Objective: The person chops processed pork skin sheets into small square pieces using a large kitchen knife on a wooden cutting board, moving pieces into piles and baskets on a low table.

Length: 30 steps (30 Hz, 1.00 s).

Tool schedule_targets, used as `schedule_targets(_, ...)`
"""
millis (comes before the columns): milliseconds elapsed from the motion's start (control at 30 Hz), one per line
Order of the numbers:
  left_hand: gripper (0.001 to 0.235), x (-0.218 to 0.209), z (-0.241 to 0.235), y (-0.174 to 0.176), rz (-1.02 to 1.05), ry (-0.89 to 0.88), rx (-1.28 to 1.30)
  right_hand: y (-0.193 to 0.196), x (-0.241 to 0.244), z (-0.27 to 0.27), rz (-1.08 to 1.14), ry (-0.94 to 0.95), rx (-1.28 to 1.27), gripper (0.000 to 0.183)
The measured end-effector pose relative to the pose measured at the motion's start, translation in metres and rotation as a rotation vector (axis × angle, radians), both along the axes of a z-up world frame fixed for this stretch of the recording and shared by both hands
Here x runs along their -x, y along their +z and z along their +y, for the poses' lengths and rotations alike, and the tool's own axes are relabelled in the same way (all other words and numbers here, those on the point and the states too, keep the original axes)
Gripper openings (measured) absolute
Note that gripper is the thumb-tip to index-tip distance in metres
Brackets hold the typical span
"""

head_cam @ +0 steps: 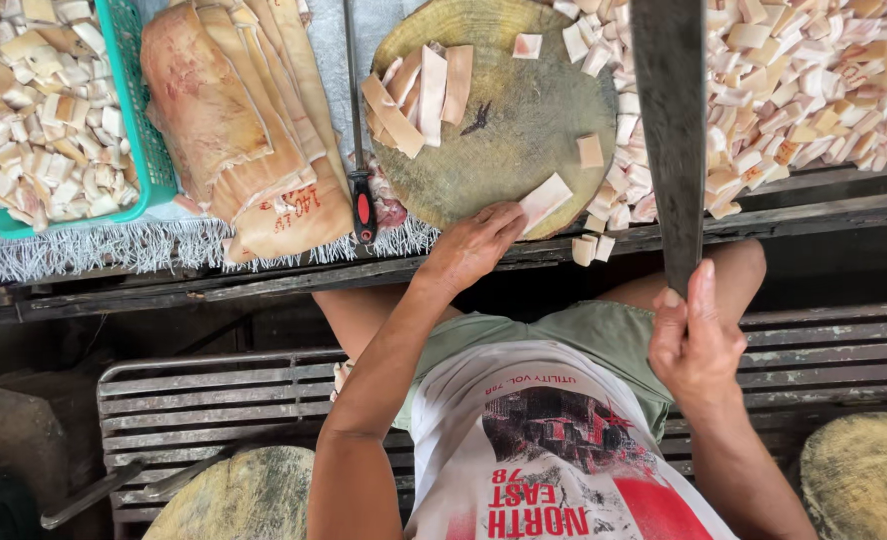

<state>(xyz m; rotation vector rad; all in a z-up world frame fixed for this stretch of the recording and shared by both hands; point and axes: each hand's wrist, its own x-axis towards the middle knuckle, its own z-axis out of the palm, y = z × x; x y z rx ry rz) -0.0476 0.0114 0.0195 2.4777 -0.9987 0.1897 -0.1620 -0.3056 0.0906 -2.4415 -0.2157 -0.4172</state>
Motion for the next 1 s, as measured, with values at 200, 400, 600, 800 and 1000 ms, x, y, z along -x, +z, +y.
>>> schedule_targets(200, 0.035, -0.003, -0.004, 0.002, -0.008, 0.017, -0.033, -0.005, -0.013, 0.024, 0.252, 0.152, 0.271, 0.064)
schedule_targets(400, 0.027, -0.008, -0.007, 0.007, 0.013, 0.047, 0.07, 0.011, -0.008, 0.007, 0.147, 0.04, 0.041, 0.061)
schedule_targets(600, 0.026, -0.006, -0.007, 0.007, 0.033, 0.062, 0.05, -0.003, 0.003, 0.019, 0.173, 0.148, 0.222, 0.065)
schedule_targets(800, 0.022, -0.004, -0.004, 0.011, 0.079, 0.06, 0.007, -0.004, -0.007, 0.026, 0.31, 0.141, 0.085, 0.065)
schedule_targets(1000, 0.018, -0.019, 0.005, 0.016, 0.019, 0.344, 0.173, 0.004, 0.006, 0.014, 0.341, 0.105, -0.04, 0.068)
